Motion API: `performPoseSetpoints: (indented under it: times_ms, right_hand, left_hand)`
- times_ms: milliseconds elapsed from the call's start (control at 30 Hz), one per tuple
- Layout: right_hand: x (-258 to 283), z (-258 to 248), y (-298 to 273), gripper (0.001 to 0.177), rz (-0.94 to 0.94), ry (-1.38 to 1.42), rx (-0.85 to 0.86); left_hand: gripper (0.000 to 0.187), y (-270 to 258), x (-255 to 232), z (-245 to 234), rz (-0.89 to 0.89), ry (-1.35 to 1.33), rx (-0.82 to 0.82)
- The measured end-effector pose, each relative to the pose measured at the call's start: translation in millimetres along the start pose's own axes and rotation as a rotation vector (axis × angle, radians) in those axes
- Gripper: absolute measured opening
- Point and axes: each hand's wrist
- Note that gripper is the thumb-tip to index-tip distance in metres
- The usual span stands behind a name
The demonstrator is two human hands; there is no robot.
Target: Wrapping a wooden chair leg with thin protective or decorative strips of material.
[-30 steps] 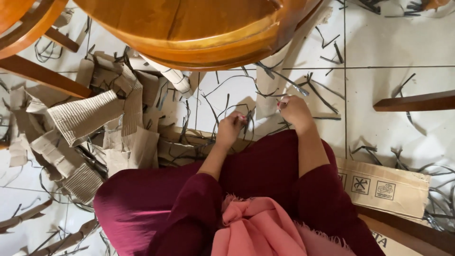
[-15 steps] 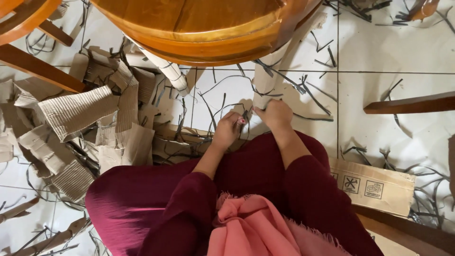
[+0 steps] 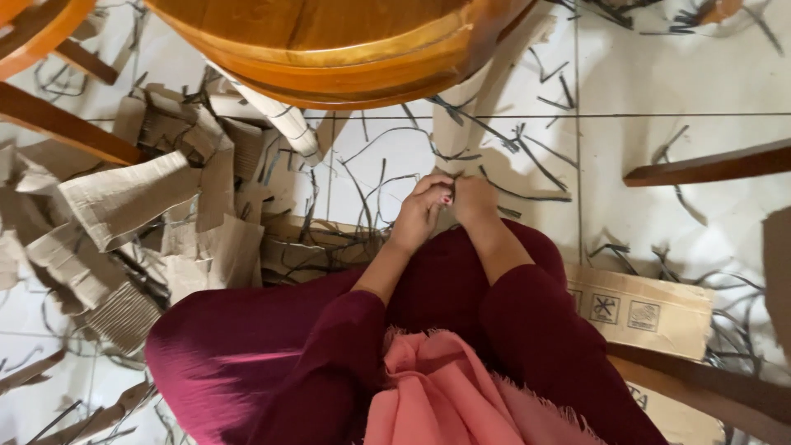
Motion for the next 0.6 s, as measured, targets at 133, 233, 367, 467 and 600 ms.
performPoseSetpoints:
  times_ms: [133, 233, 367, 467, 600]
  right_hand:
    - [9, -28, -39, 0.042, 0.031, 0.239, 0.094]
    - [21, -51, -63, 0.041, 0.368, 0.294, 0.125]
    - [8, -64, -96, 0.037, -0.167, 0.196, -0.043]
    - [8, -65, -102, 0.029, -0.199, 0.188, -0.185]
    - [-7, -45, -78, 0.025, -0.112, 0.345, -0.493]
  left_hand:
    - [0.015, 16, 1, 15, -0.051, -0.105, -0.073]
    - [0.013, 16, 9, 20, -0.083, -0.182, -0.134]
    - [0.024, 11, 8, 18, -0.133, -0.167, -0.029]
    - [0.025, 13, 5, 17, -0.128, -0.143, 0.014]
    - [0.029, 4, 35, 25, -0.224, -0.115, -0.061]
Point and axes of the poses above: each hand's wrist, its own y-axis towards the middle knuckle, its own z-axis out of the palm, x = y × z, and after that the axes turned 13 degrees about -y, right-handed
